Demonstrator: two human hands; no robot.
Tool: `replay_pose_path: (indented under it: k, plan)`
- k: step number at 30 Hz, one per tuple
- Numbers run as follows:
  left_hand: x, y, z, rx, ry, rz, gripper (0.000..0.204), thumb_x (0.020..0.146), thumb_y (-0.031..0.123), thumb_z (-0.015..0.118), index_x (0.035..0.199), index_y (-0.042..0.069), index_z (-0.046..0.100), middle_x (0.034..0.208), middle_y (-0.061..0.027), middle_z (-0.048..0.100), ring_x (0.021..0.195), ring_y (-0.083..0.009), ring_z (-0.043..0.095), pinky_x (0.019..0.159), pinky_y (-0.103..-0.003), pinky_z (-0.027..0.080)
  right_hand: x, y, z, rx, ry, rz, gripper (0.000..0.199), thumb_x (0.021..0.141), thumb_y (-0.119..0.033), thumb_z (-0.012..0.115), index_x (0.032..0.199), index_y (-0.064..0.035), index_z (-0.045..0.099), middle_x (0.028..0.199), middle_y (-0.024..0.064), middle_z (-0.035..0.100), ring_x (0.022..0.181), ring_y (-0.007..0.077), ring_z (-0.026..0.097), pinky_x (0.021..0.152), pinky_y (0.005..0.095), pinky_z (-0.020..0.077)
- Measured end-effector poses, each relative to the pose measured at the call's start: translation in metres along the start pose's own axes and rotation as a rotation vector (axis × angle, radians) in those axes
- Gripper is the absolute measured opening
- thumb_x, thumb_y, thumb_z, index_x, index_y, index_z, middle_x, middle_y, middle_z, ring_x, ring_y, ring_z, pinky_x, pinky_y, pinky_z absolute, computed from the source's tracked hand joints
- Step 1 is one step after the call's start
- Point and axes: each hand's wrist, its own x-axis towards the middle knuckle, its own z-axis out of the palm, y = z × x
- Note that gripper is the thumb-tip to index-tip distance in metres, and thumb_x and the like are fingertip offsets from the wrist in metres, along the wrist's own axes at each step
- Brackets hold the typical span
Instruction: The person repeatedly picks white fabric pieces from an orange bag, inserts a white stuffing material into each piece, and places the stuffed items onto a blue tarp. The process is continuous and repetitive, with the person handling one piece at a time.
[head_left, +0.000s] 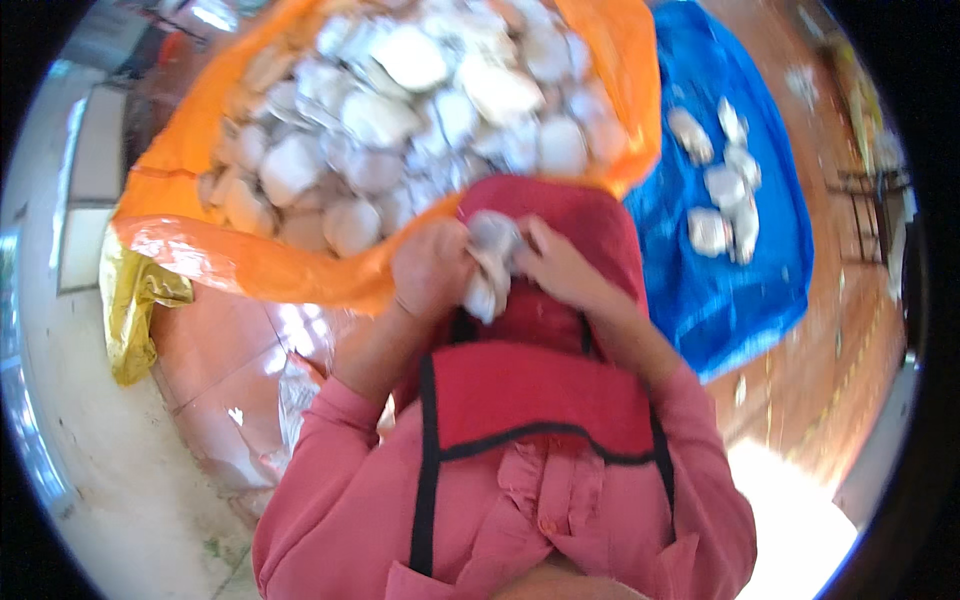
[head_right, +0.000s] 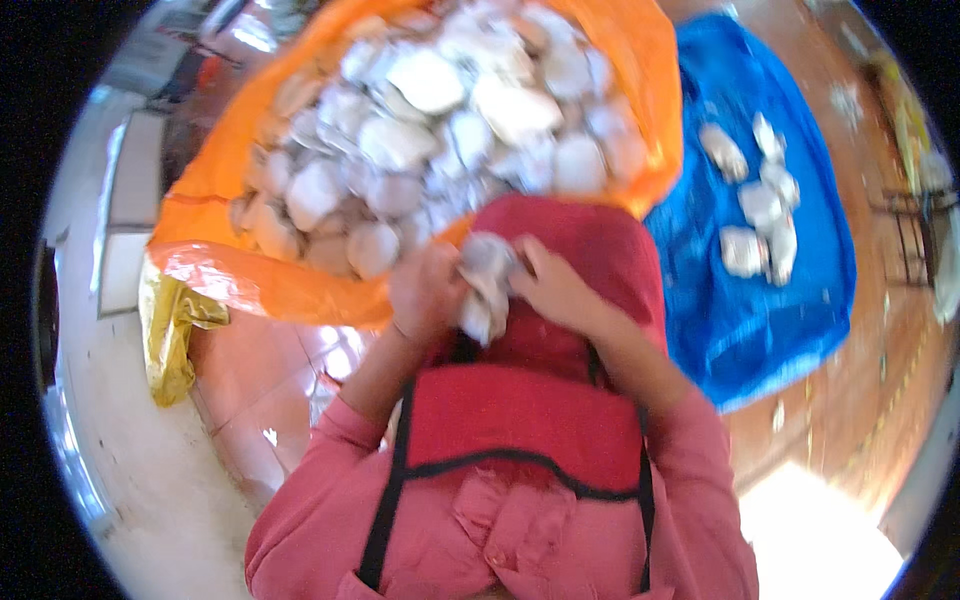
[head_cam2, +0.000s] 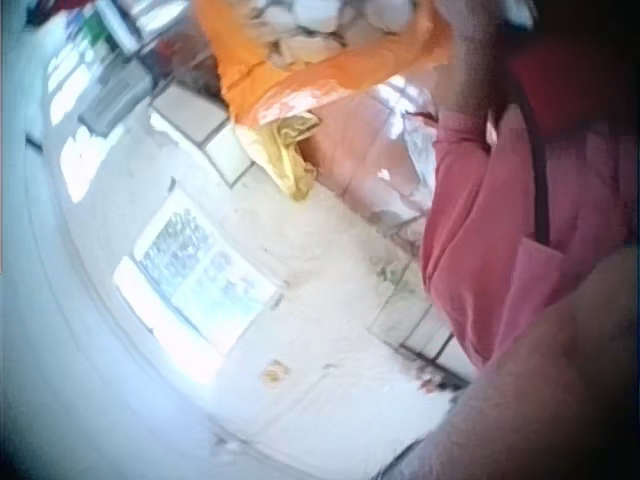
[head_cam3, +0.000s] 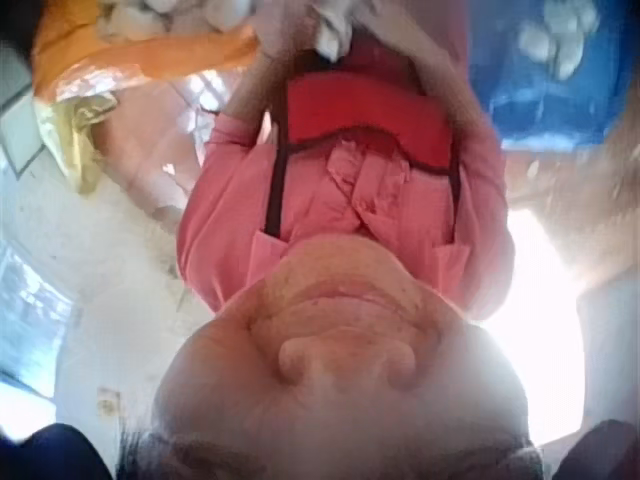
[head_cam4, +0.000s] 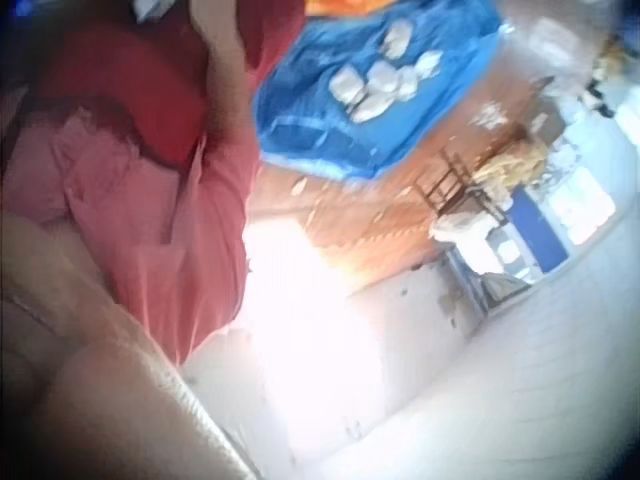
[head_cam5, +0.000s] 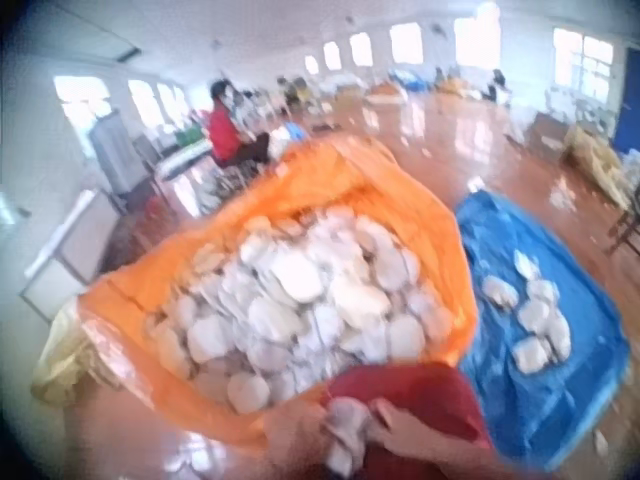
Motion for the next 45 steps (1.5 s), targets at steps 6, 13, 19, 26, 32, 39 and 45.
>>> replay_pose_path:
  k: [6,13,19,26,32,39,45]
  plan:
    - [0.016,0.001,-0.013,-0.191,-0.120,0.129,0.029,0.066,0.017,0.071,0.092,0.008,0.062,0.097,-0.0081,0.064,0.089,-0.0269,0.064,0.075,-0.037,0.053,-0.012,0.002,0.020,0.329,-0.264,0.301,0.020,0.095,-0.021,0.051,0.096,-0.0030,0.059,0.076,0.0035,0.060,0.065,0.0140,0.057,0.061,0.0300,0.0481]
    - [0.001,0.012,-0.030,-0.314,-0.305,0.139,0.032,0.070,0.012,0.066,0.099,0.003,0.057,0.099,-0.0140,0.060,0.093,-0.0328,0.061,0.081,-0.041,0.051,-0.027,0.026,0.036,0.270,-0.174,0.342,0.014,0.093,-0.013,0.052,0.096,-0.0046,0.063,0.085,0.0029,0.062,0.079,0.0152,0.057,0.073,0.0304,0.0478]
    - [0.009,-0.001,-0.043,-0.361,-0.634,0.363,0.033,0.078,0.021,0.065,0.105,0.004,0.054,0.104,-0.0135,0.056,0.097,-0.0316,0.057,0.085,-0.041,0.048,-0.029,0.044,0.012,-0.194,-0.266,0.042,0.032,0.084,-0.007,0.052,0.114,-0.0092,0.063,0.107,0.0203,0.066,0.102,0.0358,0.063,0.089,0.0399,0.0480]
    - [0.014,-0.001,-0.044,-0.409,-0.700,0.428,0.032,0.079,0.022,0.066,0.104,0.008,0.053,0.103,-0.0115,0.051,0.091,-0.0324,0.056,0.080,-0.043,0.047,-0.028,0.016,-0.012,-0.557,-0.324,-0.070,0.028,0.087,-0.018,0.051,0.112,-0.0127,0.062,0.101,0.0187,0.067,0.094,0.0387,0.063,0.080,0.0465,0.0503]
    - [-0.009,0.000,-0.022,-0.468,-0.525,0.285,0.031,0.077,0.016,0.066,0.103,0.005,0.054,0.102,-0.0132,0.052,0.091,-0.0335,0.057,0.080,-0.042,0.049,-0.036,0.003,-0.026,-0.634,-0.378,-0.056,0.026,0.090,-0.022,0.056,0.113,-0.0111,0.062,0.099,0.0159,0.068,0.093,0.0335,0.065,0.081,0.0418,0.0510]
    - [0.002,0.007,-0.031,-0.400,-0.545,0.253,0.028,0.077,0.015,0.065,0.101,0.004,0.054,0.101,-0.0144,0.053,0.092,-0.0340,0.057,0.080,-0.041,0.049,-0.026,-0.020,-0.030,0.183,-0.328,-0.046,0.068,0.083,-0.025,0.074,0.138,-0.0038,0.040,0.132,0.0158,0.051,0.121,0.0269,0.051,0.101,0.0363,0.0419]
    - [0.010,0.015,-0.030,-0.410,-0.570,0.324,0.029,0.076,0.018,0.067,0.100,0.005,0.056,0.103,-0.0140,0.054,0.097,-0.0326,0.056,0.084,-0.040,0.047,-0.018,-0.009,-0.013,-0.097,-0.401,-0.099,0.072,0.081,-0.022,0.075,0.140,-0.0042,0.037,0.132,0.0159,0.049,0.124,0.0265,0.048,0.104,0.0354,0.0392]
